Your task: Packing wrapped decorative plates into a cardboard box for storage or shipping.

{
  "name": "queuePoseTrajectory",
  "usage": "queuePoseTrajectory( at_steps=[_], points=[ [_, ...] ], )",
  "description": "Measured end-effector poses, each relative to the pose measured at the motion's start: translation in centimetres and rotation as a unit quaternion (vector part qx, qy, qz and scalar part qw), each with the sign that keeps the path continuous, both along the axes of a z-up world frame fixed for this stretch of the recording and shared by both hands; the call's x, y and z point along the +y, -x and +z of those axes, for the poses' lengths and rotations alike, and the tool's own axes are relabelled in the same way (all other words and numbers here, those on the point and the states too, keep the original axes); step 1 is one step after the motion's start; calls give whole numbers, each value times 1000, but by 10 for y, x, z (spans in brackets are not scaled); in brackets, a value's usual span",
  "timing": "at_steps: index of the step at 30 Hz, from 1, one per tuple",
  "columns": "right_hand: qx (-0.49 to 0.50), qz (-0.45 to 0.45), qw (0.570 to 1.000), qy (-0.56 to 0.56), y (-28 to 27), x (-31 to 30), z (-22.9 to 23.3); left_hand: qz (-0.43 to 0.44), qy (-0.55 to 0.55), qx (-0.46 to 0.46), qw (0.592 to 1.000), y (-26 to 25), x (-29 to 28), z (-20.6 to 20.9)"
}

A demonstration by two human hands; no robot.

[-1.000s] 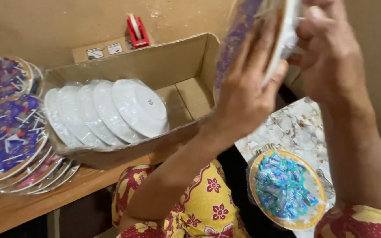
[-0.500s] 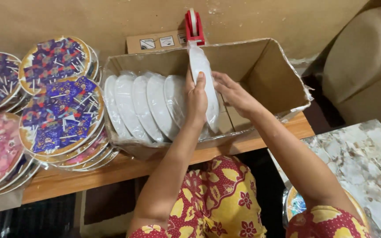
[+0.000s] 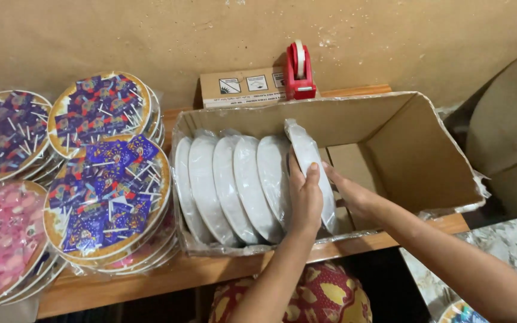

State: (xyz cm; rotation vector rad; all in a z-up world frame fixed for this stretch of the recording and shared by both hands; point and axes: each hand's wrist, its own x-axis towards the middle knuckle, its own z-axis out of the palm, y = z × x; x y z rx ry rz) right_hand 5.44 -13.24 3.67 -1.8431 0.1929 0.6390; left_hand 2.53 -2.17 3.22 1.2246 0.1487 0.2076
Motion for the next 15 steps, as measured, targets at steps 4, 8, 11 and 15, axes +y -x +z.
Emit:
queuePoseTrajectory(
  at_steps=[4,8,11,15],
  points=[
    [10,-1,1000,0,-2,6,4,13,47,7,999,-1,0,1],
    [21,-1,1000,12,3,14,15,42,83,-13,996,0,0,2],
    [17,13,1000,16,7,12,15,61,55,-24,996,3,-3,-13],
    [-22,32,999,14,6,7,12,113,-124,-66,984,8,-4,-7]
  ],
)
